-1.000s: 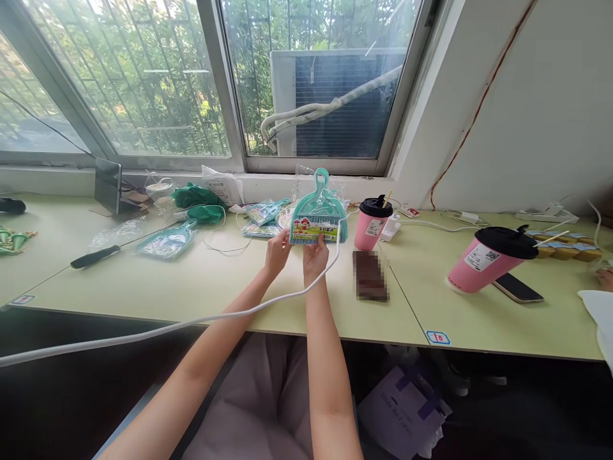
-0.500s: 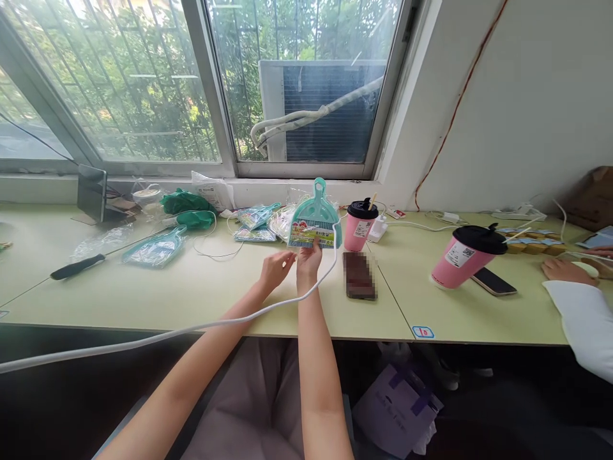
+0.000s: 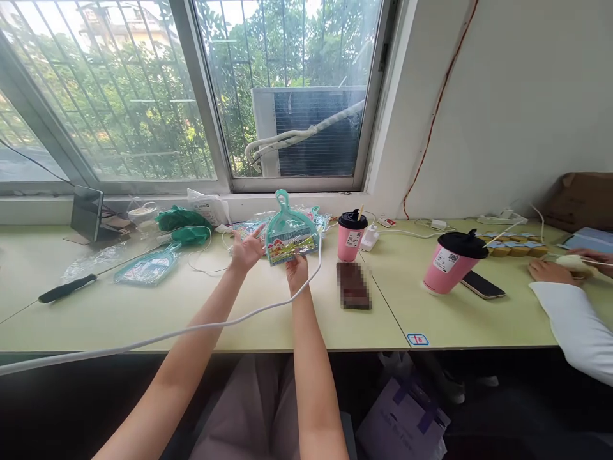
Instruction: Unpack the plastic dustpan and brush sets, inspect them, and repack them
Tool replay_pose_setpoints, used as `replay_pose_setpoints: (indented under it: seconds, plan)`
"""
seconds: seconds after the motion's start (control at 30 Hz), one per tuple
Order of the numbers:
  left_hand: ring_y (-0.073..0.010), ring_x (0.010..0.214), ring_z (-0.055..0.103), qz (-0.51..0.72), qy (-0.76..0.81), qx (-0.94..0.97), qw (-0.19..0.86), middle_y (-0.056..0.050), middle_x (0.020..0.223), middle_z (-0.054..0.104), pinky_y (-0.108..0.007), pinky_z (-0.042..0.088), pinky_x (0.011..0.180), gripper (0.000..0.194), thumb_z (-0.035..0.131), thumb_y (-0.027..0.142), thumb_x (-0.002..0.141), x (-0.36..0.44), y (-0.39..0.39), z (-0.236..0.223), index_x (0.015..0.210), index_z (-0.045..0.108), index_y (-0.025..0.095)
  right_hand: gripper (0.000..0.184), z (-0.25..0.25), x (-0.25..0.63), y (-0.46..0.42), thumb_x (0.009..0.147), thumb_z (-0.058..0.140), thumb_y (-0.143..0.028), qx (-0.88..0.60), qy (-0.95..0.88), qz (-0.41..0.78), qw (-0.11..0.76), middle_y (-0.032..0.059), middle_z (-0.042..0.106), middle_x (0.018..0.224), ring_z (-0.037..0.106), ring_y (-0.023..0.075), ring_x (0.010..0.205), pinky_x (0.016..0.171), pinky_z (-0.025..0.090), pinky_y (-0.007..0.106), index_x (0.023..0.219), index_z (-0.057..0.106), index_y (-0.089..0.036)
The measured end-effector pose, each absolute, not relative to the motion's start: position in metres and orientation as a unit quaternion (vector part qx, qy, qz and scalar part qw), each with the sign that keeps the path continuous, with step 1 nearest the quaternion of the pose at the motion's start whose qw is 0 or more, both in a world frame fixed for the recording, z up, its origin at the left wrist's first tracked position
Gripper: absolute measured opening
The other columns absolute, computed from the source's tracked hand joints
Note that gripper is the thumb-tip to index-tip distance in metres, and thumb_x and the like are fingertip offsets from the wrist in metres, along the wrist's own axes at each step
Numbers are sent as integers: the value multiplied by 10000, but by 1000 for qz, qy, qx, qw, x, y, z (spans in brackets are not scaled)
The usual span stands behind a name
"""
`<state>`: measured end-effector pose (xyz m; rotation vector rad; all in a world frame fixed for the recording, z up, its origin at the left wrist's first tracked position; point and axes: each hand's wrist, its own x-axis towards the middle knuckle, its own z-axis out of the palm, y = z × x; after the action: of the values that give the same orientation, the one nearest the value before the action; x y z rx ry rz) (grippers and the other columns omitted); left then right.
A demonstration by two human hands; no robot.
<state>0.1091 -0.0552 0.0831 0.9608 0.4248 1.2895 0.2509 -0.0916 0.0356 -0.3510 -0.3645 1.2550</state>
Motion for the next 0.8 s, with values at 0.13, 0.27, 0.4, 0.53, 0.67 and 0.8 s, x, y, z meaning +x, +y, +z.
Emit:
replay_pose_setpoints:
  seconds: [0.13, 0.27, 0.4, 0.53, 0.67, 0.8]
  plan:
    - [-322, 1159, 606, 591, 158, 372, 698, -124, 1143, 705, -508, 481, 978, 744, 285, 726, 900, 128, -47, 82, 1337, 551, 186, 262, 32, 240, -93, 784, 637, -159, -181, -249, 628, 715, 54, 735, 1071, 679, 200, 1053, 979, 545, 422, 1045, 633, -174]
    - [-316, 1145, 619, 578, 135, 357, 721, -106, 1156, 707, -503, 487, 984, 649, 342, 658, 925, 131, -51, 62, 1328, 560, 198, 295, 28, 234, -94, 759, 695, -227, -168, -292, 625, 705, 52, 734, 1086, 671, 227, 1065, 971, 548, 438, 1046, 637, -189]
    - [-303, 1166, 610, 551, 121, 334, 755, -110, 1127, 718, -467, 476, 1008, 569, 381, 573, 949, 126, -55, 49, 1299, 578, 170, 318, 28, 235, -93, 743, 726, -255, -163, -305, 622, 702, 35, 727, 1118, 648, 225, 1105, 999, 529, 398, 1049, 653, -218]
    - [-286, 1170, 613, 549, 138, 309, 764, -110, 1116, 721, -433, 484, 1003, 616, 310, 597, 964, 106, -52, 52, 1287, 587, 152, 332, 26, 238, -89, 728, 724, -241, -200, -298, 623, 695, 19, 726, 1101, 646, 213, 1094, 983, 528, 372, 1050, 643, -230]
    - [-286, 1091, 660, 573, 214, 299, 733, -128, 1005, 743, -379, 548, 897, 686, 344, 675, 920, 65, -43, 51, 1236, 623, 133, 306, 19, 243, -81, 720, 708, -195, -280, -312, 622, 662, 6, 736, 969, 665, 195, 991, 902, 555, 348, 1011, 619, -211]
    - [-234, 803, 730, 505, 313, 362, 719, -118, 877, 752, -282, 584, 681, 364, 608, 397, 890, 42, -36, 33, 1107, 674, 112, 241, 10, 246, -75, 683, 720, -148, -364, -314, 636, 604, -6, 698, 722, 677, 197, 817, 778, 583, 351, 894, 607, -173]
